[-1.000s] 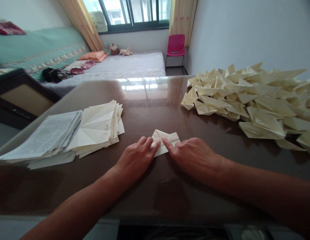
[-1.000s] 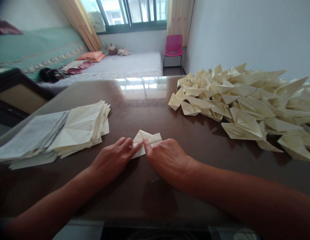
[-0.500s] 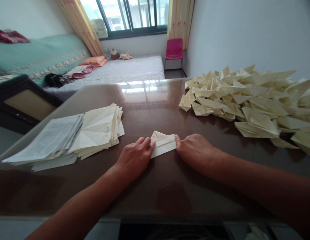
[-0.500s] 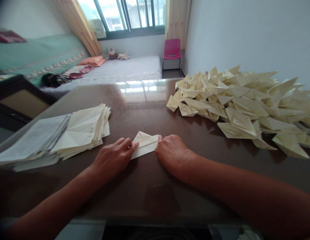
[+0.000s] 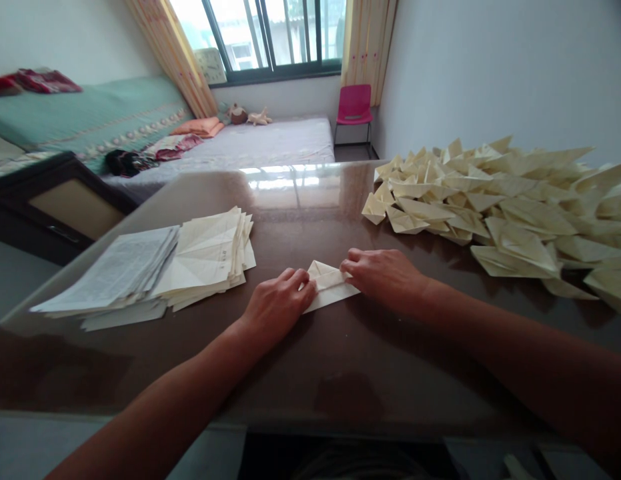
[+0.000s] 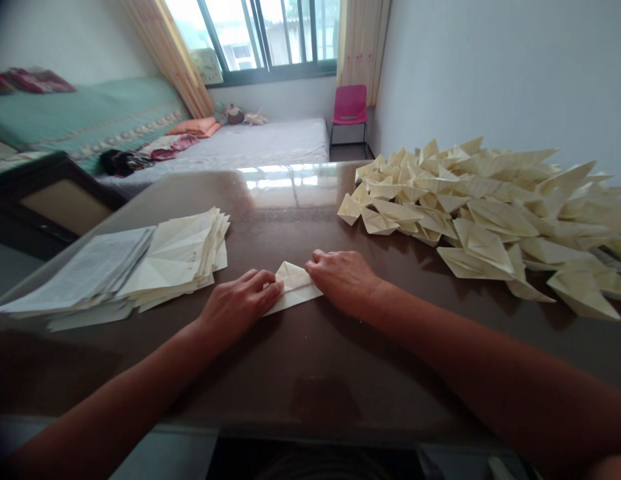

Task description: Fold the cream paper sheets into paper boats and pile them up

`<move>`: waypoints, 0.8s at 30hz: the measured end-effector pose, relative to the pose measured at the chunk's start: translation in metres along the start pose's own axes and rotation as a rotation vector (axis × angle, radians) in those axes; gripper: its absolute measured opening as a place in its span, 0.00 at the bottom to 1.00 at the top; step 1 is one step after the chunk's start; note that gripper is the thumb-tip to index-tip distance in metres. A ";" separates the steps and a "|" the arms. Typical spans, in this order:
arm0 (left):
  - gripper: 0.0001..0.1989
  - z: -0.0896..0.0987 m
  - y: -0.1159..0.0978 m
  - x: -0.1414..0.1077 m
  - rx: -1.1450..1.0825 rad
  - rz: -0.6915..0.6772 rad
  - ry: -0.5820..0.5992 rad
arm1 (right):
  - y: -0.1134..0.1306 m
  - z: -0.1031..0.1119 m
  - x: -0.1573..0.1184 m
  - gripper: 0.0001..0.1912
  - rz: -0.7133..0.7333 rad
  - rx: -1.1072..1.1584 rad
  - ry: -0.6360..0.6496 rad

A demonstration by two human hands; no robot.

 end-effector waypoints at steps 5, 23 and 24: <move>0.07 0.001 -0.003 0.001 0.022 -0.025 -0.011 | -0.006 -0.005 0.001 0.12 -0.009 0.029 -0.002; 0.10 0.003 -0.010 0.006 -0.152 -0.060 0.059 | -0.027 -0.027 0.009 0.14 -0.203 0.345 0.091; 0.10 0.003 -0.010 0.005 -0.158 -0.059 0.054 | -0.027 -0.028 0.009 0.13 -0.209 0.381 0.105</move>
Point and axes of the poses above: each hand's wrist, its own x-axis towards the middle knuckle, its own z-axis out of the back of the hand, y = z × x, the point moved 3 cm from there along x, towards the middle knuckle, and after that the axes turned 13 degrees about -y, right-handed, at the moved point
